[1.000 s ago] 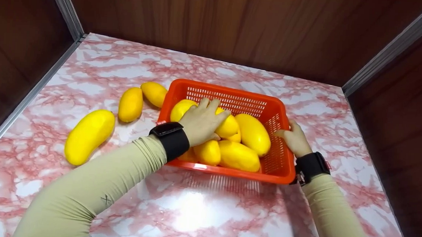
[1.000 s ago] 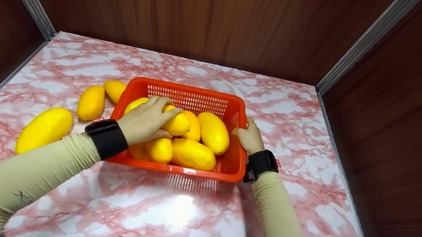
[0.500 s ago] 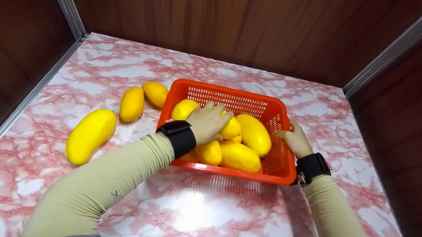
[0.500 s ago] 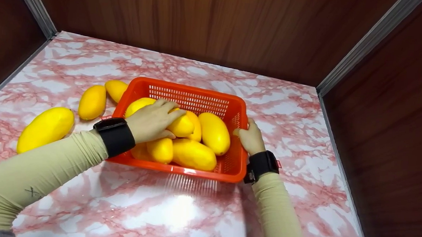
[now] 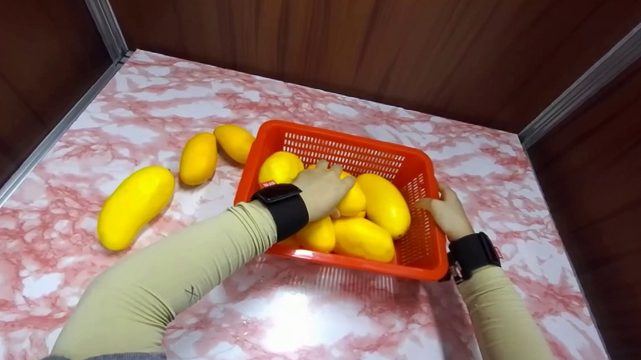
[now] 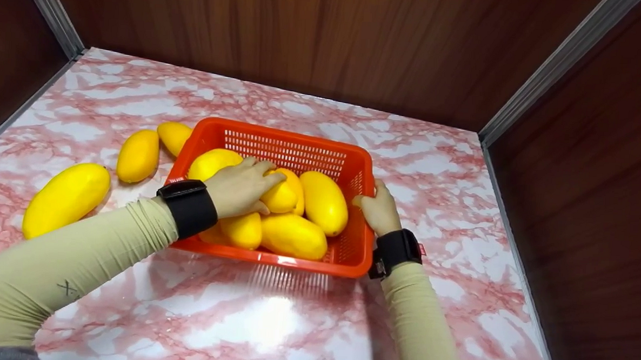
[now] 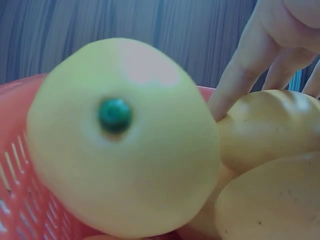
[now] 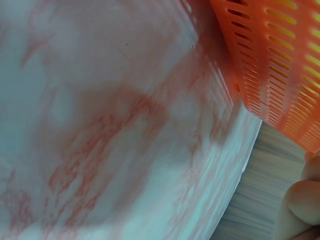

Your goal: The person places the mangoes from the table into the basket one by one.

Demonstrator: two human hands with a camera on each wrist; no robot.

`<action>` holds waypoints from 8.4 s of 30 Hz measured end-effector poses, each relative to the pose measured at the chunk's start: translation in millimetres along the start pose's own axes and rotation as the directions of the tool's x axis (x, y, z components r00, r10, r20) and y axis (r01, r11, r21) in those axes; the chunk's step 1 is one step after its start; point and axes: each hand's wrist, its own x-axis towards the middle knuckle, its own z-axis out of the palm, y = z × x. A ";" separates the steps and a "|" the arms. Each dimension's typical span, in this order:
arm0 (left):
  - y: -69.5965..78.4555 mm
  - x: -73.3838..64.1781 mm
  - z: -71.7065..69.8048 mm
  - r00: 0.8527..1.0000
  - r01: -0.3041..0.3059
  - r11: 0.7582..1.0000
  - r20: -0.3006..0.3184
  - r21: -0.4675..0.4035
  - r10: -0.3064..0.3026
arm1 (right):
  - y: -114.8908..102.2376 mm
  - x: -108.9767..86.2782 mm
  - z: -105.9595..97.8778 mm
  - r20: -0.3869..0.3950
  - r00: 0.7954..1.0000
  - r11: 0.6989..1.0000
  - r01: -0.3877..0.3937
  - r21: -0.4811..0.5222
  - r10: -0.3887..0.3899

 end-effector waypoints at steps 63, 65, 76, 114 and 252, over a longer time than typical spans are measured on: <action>-129.6 -99.8 -3.0 0.922 0.255 0.965 -0.283 -0.063 -0.263 | 1.6 2.3 0.3 -0.004 1.000 1.000 0.022 -0.017 -0.022; -138.4 -109.0 -1.8 0.917 0.292 0.953 -0.261 -0.078 -0.303 | 1.4 1.8 0.3 -0.004 1.000 1.000 0.021 -0.010 -0.021; -161.1 -145.7 6.1 0.852 0.505 0.855 -0.089 -0.120 -0.516 | -4.2 -3.3 3.2 -0.006 1.000 1.000 0.009 0.013 -0.009; -179.4 -184.7 49.0 0.734 0.675 0.696 0.121 -0.246 -0.669 | 1.5 1.2 0.0 -0.007 1.000 1.000 -0.010 0.000 0.010; -62.0 -4.7 -20.8 0.951 0.255 0.966 -0.195 0.048 -0.242 | -23.8 -20.0 8.1 -0.006 1.000 0.998 0.007 0.070 -0.007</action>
